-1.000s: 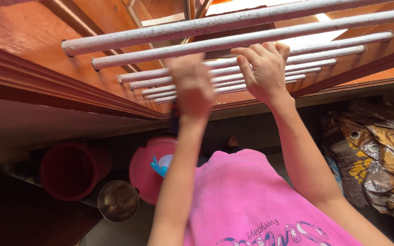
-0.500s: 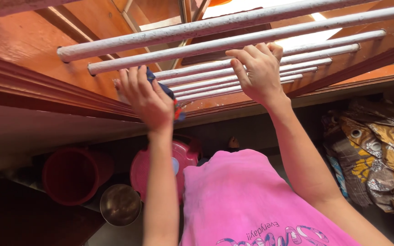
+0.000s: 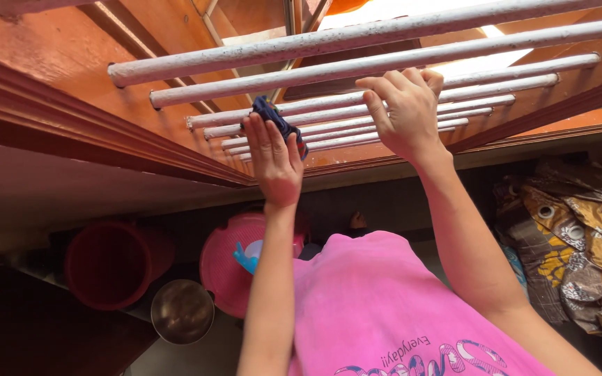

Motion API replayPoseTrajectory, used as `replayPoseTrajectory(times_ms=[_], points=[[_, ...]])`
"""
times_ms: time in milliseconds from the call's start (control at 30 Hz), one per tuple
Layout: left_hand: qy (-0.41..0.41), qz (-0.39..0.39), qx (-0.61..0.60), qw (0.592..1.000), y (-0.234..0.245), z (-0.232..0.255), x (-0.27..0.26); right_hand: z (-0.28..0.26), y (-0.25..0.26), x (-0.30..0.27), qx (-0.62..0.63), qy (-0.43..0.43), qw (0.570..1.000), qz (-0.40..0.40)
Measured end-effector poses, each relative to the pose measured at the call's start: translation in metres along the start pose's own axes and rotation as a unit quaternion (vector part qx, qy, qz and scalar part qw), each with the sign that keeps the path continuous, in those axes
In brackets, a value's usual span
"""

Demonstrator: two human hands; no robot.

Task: Cleaning the metal bars of a window using a spray bottle and a cloth.

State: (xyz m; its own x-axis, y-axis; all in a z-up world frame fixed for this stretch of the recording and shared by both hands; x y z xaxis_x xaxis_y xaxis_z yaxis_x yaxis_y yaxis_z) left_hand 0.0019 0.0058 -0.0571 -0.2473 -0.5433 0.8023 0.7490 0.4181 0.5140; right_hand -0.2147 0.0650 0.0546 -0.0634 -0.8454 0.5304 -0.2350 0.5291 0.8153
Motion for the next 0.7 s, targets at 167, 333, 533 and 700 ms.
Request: replayPoseTrajectory(times_ms=[167,333,533,700], points=[[0.111,0.039,-0.065,0.991,-0.012,0.023,-0.003,-0.002,0.002,0.001,0.001,-0.006,1.0,0.0],[0.193,0.055,-0.15,0.968,-0.024,0.026,-0.011,-0.003,0.002,-0.001,-0.007,-0.009,1.0,-0.001],[0.192,0.034,0.026,0.98,-0.016,-0.022,-0.007,-0.001,-0.003,-0.001,-0.005,-0.002,1.0,-0.01],[0.106,-0.016,0.041,0.993,0.01,-0.067,-0.009,-0.001,0.0,-0.001,0.007,0.0,1.0,0.0]])
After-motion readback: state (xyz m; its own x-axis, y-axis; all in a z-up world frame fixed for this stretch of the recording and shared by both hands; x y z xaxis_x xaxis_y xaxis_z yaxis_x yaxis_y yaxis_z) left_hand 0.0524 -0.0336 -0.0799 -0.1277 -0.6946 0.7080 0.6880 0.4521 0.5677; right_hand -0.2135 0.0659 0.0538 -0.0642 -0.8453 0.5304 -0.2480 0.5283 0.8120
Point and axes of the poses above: each hand's wrist, its own x-axis towards the middle knuckle, its own y-axis out of the back of the hand, z = x × y, the point moved 3 cm from there along x, towards the middle knuckle
